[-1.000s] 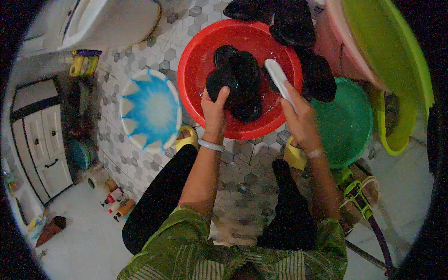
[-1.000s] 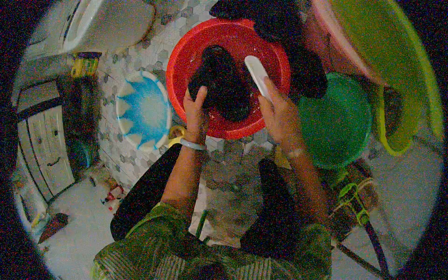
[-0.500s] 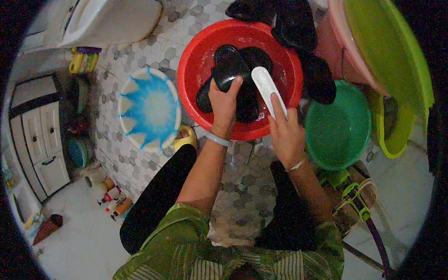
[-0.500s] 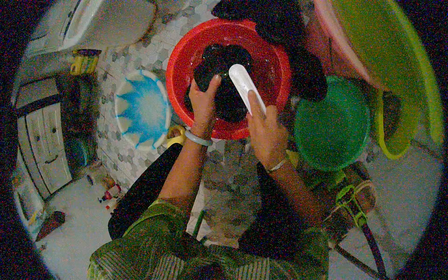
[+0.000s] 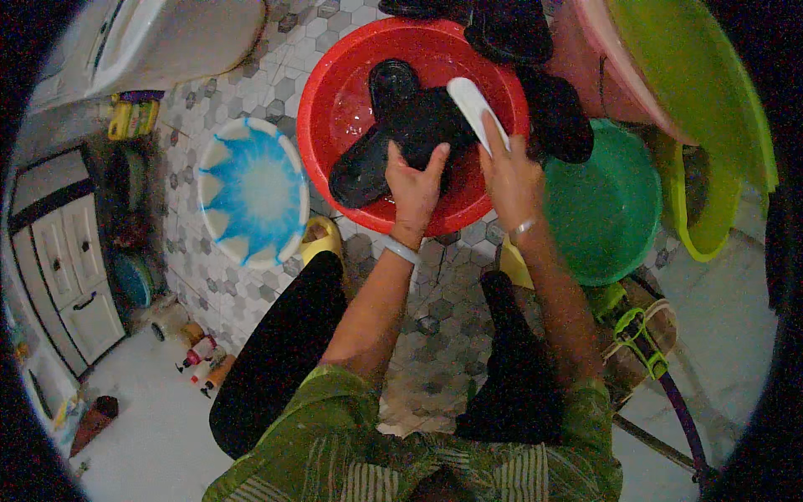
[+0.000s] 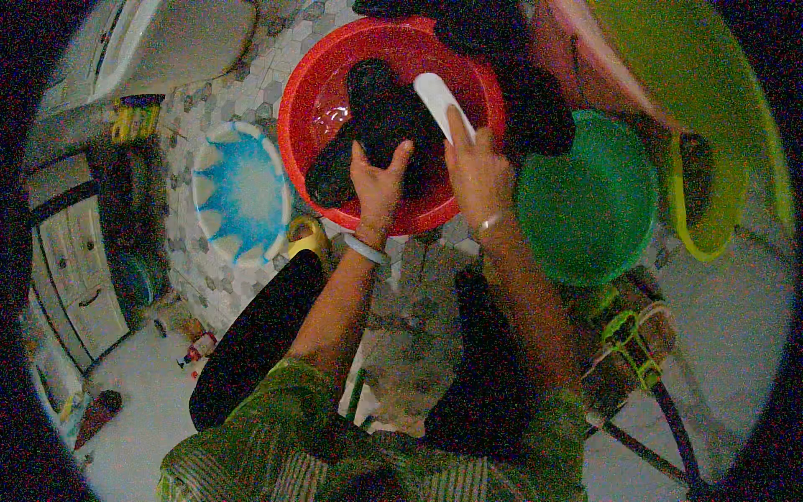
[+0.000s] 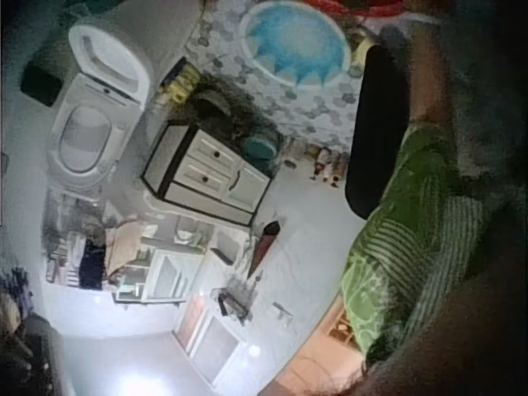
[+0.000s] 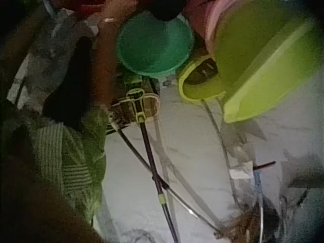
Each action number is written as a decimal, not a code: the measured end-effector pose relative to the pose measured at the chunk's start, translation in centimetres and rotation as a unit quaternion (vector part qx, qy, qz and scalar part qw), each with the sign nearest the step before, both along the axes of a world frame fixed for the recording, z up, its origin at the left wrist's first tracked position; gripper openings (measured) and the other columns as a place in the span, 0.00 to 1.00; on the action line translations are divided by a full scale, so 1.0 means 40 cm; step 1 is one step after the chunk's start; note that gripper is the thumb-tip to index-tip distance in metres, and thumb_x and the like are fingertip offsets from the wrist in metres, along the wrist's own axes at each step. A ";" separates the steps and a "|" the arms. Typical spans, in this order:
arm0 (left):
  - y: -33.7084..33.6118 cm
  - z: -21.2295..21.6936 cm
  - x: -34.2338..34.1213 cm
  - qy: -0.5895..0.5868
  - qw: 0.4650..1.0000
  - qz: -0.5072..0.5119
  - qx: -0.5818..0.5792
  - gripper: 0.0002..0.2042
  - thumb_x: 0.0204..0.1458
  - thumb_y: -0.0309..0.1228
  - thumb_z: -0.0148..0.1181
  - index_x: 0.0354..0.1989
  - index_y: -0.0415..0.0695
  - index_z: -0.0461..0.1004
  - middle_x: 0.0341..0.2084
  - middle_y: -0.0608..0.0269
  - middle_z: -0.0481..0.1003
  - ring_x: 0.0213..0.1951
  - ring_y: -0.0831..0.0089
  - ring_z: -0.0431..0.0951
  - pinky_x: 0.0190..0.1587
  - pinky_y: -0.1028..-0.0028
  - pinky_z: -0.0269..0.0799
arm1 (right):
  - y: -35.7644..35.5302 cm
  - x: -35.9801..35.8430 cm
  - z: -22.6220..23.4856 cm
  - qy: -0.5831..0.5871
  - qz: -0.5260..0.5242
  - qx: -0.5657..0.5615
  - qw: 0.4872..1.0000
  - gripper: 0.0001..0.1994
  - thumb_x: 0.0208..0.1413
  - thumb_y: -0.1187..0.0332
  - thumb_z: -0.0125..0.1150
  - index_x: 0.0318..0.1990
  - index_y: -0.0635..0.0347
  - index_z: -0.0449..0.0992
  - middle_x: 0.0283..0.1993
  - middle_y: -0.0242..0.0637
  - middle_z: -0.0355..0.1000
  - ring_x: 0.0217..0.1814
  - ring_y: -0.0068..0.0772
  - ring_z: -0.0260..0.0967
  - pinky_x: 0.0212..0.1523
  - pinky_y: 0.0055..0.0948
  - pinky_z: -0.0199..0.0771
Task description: The person scrubs black sandals in a red basin of water using a white brush, cleaning the soles and straps, and then places them on the bathroom floor.
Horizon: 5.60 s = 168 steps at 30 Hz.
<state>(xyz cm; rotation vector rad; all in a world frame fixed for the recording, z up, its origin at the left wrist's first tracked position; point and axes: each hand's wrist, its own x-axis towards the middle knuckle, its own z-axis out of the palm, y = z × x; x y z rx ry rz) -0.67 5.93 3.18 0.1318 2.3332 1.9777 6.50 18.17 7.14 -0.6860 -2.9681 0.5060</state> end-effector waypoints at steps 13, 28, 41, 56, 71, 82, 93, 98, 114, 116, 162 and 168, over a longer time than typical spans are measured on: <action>-0.025 -0.024 -0.059 0.002 0.997 -0.071 -0.016 0.22 0.42 0.28 0.69 0.44 0.35 0.68 0.36 0.59 0.76 0.37 0.72 0.75 0.43 0.74 0.71 | -0.014 0.001 -0.034 0.008 0.001 -0.011 1.000 0.26 0.56 0.61 0.53 0.63 0.42 0.55 0.34 0.49 0.67 0.26 0.52 0.71 0.23 0.43 0.76; -0.068 0.048 -0.142 -0.015 0.996 -0.085 -0.007 0.21 0.43 0.32 0.68 0.44 0.37 0.69 0.37 0.59 0.76 0.37 0.70 0.75 0.43 0.72 0.71 | 0.027 -0.001 -0.060 0.165 -0.124 -0.514 0.833 0.21 0.60 0.62 0.50 0.61 0.49 0.64 0.19 0.20 0.58 0.16 0.14 0.53 0.15 0.19 0.57; -0.045 0.178 -0.161 -0.161 0.945 -0.051 0.280 0.19 0.48 0.30 0.62 0.48 0.39 0.69 0.41 0.60 0.74 0.41 0.69 0.75 0.45 0.70 0.72 | 0.002 -0.070 -0.182 0.155 -0.121 -0.421 0.885 0.21 0.59 0.62 0.50 0.60 0.52 0.64 0.25 0.28 0.66 0.16 0.19 0.55 0.15 0.23 0.58; -0.086 0.095 -0.082 -0.232 0.925 -0.066 0.294 0.21 0.48 0.28 0.60 0.52 0.40 0.65 0.44 0.60 0.72 0.44 0.67 0.73 0.49 0.66 0.70 | -0.098 -0.052 0.117 0.257 0.013 -0.527 0.810 0.20 0.58 0.73 0.50 0.58 0.64 0.64 0.50 0.40 0.72 0.46 0.26 0.69 0.47 0.26 0.69; -0.084 0.205 -0.185 -0.273 0.857 -0.038 0.435 0.17 0.57 0.38 0.51 0.52 0.44 0.69 0.46 0.59 0.74 0.48 0.64 0.73 0.54 0.64 0.66 | -0.065 -0.087 -0.238 -0.045 -0.061 -0.314 0.946 0.26 0.54 0.62 0.53 0.60 0.58 0.61 0.33 0.56 0.73 0.33 0.54 0.72 0.34 0.43 0.71; 0.100 0.001 -0.180 -0.260 0.940 0.030 0.218 0.12 0.52 0.29 0.58 0.42 0.38 0.68 0.34 0.55 0.74 0.34 0.64 0.75 0.36 0.66 0.73 | -0.011 0.091 -0.126 0.064 -0.040 -0.375 0.924 0.21 0.56 0.64 0.54 0.57 0.56 0.66 0.36 0.54 0.73 0.34 0.48 0.73 0.36 0.41 0.72; 0.141 0.061 -0.018 -0.387 0.849 0.134 0.334 0.09 0.56 0.36 0.54 0.31 0.43 0.68 0.21 0.64 0.70 0.23 0.70 0.70 0.29 0.73 0.70 | -0.002 0.089 -0.044 0.009 -0.024 -0.167 0.986 0.37 0.46 0.56 0.64 0.63 0.57 0.55 0.43 0.55 0.68 0.39 0.55 0.70 0.38 0.44 0.72; -0.084 0.002 -0.109 -0.048 0.979 0.069 -0.184 0.15 0.50 0.33 0.61 0.41 0.35 0.71 0.31 0.58 0.76 0.32 0.71 0.75 0.39 0.74 0.71 | 0.010 0.062 -0.093 -0.090 -0.030 -0.114 0.989 0.36 0.45 0.51 0.61 0.61 0.58 0.60 0.36 0.57 0.70 0.34 0.59 0.71 0.35 0.46 0.72; -0.104 0.114 -0.235 0.015 0.861 -0.188 -0.471 0.31 0.37 0.46 0.70 0.44 0.38 0.65 0.39 0.48 0.73 0.44 0.51 0.73 0.42 0.61 0.71 | 0.040 0.058 -0.073 0.025 -0.097 -0.295 0.950 0.36 0.44 0.63 0.60 0.64 0.45 0.54 0.44 0.56 0.72 0.37 0.61 0.71 0.37 0.47 0.72; -0.091 0.138 -0.251 0.165 0.805 -0.223 -0.524 0.30 0.34 0.42 0.71 0.43 0.40 0.65 0.39 0.52 0.71 0.43 0.53 0.72 0.39 0.60 0.71 | 0.036 0.053 -0.103 0.105 -0.082 -0.257 0.957 0.33 0.46 0.62 0.60 0.62 0.52 0.58 0.44 0.55 0.72 0.41 0.55 0.72 0.42 0.42 0.71; -0.166 -0.231 -0.078 -0.148 0.886 -0.049 -0.436 0.25 0.40 0.30 0.64 0.47 0.36 0.64 0.38 0.39 0.74 0.42 0.44 0.74 0.43 0.56 0.71 | -0.016 0.027 -0.037 -0.125 -0.006 -0.041 0.991 0.20 0.57 0.61 0.49 0.56 0.56 0.66 0.33 0.54 0.70 0.30 0.57 0.71 0.30 0.48 0.73; -0.209 -0.290 -0.118 -0.171 0.866 -0.135 -0.449 0.31 0.37 0.38 0.67 0.50 0.37 0.65 0.39 0.43 0.75 0.42 0.47 0.76 0.46 0.61 0.72 | -0.085 0.094 -0.016 -0.069 0.034 -0.069 0.995 0.21 0.56 0.61 0.50 0.55 0.58 0.66 0.30 0.54 0.72 0.27 0.53 0.72 0.27 0.47 0.74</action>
